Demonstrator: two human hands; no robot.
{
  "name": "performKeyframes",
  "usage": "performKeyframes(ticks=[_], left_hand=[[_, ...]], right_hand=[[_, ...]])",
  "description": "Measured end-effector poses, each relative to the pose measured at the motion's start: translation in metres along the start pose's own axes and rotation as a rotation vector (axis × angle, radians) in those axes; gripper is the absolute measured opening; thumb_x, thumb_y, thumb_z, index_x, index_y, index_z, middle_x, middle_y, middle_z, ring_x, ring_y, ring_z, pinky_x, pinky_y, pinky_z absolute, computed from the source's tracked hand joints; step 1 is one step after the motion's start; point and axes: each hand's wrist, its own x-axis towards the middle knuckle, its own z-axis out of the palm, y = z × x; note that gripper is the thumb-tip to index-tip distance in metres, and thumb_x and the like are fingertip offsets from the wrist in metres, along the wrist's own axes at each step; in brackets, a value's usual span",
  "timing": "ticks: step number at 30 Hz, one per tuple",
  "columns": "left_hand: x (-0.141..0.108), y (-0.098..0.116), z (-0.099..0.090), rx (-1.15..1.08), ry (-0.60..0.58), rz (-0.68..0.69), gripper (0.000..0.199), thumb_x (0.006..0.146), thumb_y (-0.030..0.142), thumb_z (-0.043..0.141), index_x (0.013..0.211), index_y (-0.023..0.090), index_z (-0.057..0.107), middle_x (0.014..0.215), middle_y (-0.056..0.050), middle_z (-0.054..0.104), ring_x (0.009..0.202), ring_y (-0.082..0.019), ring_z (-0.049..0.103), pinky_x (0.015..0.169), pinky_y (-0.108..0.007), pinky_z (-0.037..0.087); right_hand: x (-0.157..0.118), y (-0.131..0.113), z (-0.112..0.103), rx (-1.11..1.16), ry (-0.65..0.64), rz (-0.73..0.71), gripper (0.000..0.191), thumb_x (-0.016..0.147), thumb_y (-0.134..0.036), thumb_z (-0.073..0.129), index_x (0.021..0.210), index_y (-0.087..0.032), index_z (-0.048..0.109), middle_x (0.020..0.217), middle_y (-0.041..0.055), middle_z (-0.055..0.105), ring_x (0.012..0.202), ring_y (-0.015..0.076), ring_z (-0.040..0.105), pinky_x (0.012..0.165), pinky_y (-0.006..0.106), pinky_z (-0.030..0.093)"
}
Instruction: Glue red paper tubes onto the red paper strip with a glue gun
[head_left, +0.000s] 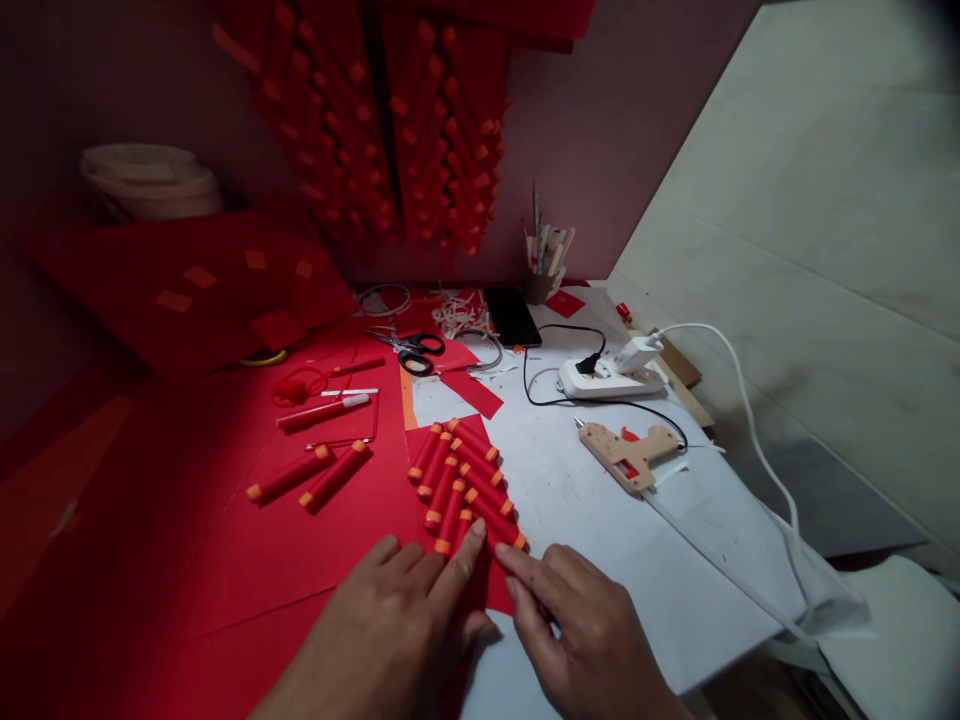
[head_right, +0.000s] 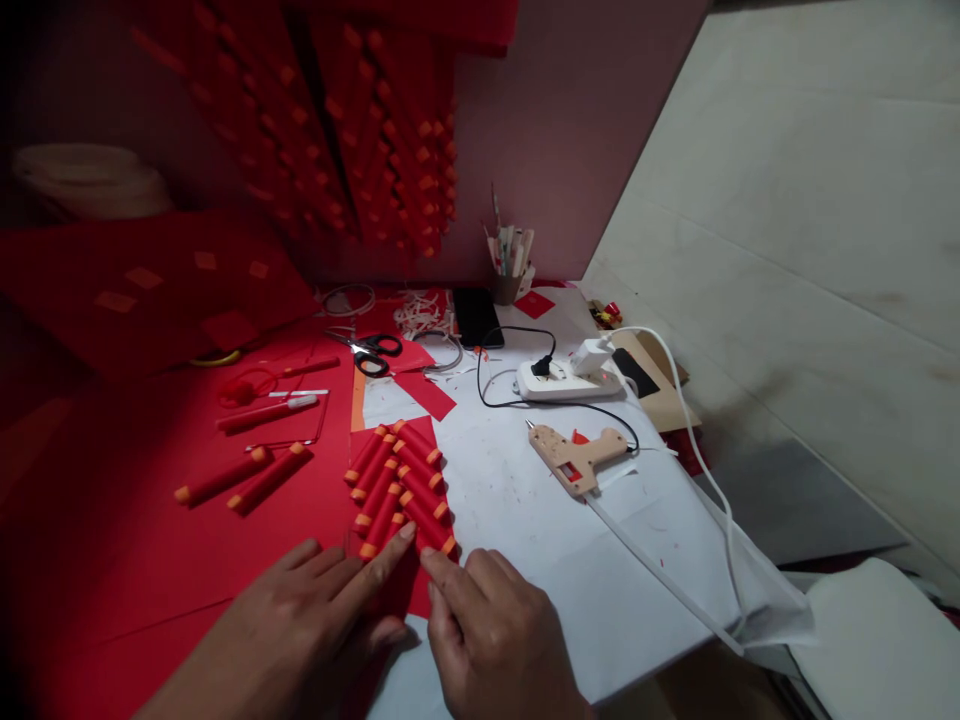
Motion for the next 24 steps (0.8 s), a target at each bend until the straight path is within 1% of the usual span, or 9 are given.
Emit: performKeyframes(ticks=[3,7,10,12,14,17,20,24], left_hand=[[-0.001,0.000,0.000,0.008,0.006,0.025,0.040,0.094,0.025,0.058,0.127,0.003,0.060,0.074,-0.005,0.075,0.058,-0.023,0.070,0.058,-0.037,0.049],[-0.001,-0.002,0.002,-0.002,0.011,0.014,0.042,0.096,0.029,0.057,0.129,0.004,0.059,0.074,-0.005,0.074,0.060,-0.025,0.070,0.061,-0.040,0.050],[0.002,-0.003,0.002,-0.028,0.027,0.014,0.040,0.098,0.030,0.054,0.128,0.005,0.061,0.071,-0.004,0.073,0.059,-0.025,0.070,0.063,-0.040,0.050],[0.003,-0.003,0.000,-0.029,0.012,0.016,0.040,0.097,0.030,0.057,0.127,0.004,0.061,0.071,-0.003,0.073,0.059,-0.024,0.070,0.062,-0.039,0.050],[0.005,-0.003,-0.002,-0.022,-0.013,0.014,0.041,0.095,0.030,0.061,0.126,0.004,0.062,0.070,-0.003,0.073,0.059,-0.025,0.070,0.061,-0.039,0.051],[0.005,-0.004,-0.004,-0.029,-0.035,0.020,0.043,0.094,0.032,0.063,0.127,0.004,0.063,0.071,-0.004,0.074,0.060,-0.025,0.071,0.061,-0.039,0.053],[0.005,-0.004,-0.003,-0.037,-0.064,0.014,0.045,0.093,0.031,0.065,0.128,0.004,0.063,0.072,-0.004,0.075,0.062,-0.026,0.072,0.062,-0.040,0.053],[0.006,-0.003,-0.002,-0.040,-0.083,0.003,0.046,0.092,0.030,0.067,0.129,0.003,0.062,0.073,-0.005,0.075,0.063,-0.026,0.073,0.063,-0.040,0.053]], right_hand=[[0.000,0.000,0.000,-0.001,-0.014,0.027,0.034,0.096,-0.008,0.048,0.121,-0.016,0.068,0.071,0.0028,0.062,0.063,0.0181,0.060,0.056,0.029,0.046],[-0.001,0.000,-0.003,0.050,-0.047,0.087,0.034,0.098,-0.013,0.048,0.127,-0.017,0.064,0.076,0.0035,0.066,0.067,0.0182,0.063,0.060,0.029,0.050],[-0.005,-0.001,-0.009,0.131,-0.009,0.177,0.034,0.099,-0.015,0.048,0.131,-0.016,0.059,0.091,0.0066,0.073,0.077,0.0179,0.069,0.067,0.028,0.055],[-0.009,-0.002,-0.013,0.151,0.054,0.263,0.032,0.099,-0.015,0.048,0.129,-0.018,0.059,0.096,0.0065,0.074,0.081,0.0169,0.071,0.069,0.026,0.057],[-0.012,-0.003,-0.016,0.137,0.126,0.332,0.029,0.099,-0.018,0.049,0.125,-0.020,0.060,0.092,0.0041,0.074,0.076,0.0152,0.071,0.066,0.024,0.056],[-0.014,-0.003,-0.018,0.151,0.197,0.377,0.027,0.099,-0.019,0.049,0.124,-0.022,0.059,0.079,-0.0006,0.069,0.062,0.0123,0.066,0.059,0.021,0.054],[-0.014,-0.003,-0.018,0.155,0.193,0.378,0.026,0.099,-0.019,0.049,0.123,-0.022,0.058,0.072,-0.0026,0.064,0.058,0.0118,0.063,0.055,0.020,0.052],[-0.012,-0.002,-0.016,0.132,0.161,0.373,0.025,0.098,-0.019,0.050,0.121,-0.023,0.059,0.075,-0.0014,0.067,0.062,0.0132,0.066,0.055,0.021,0.051]])
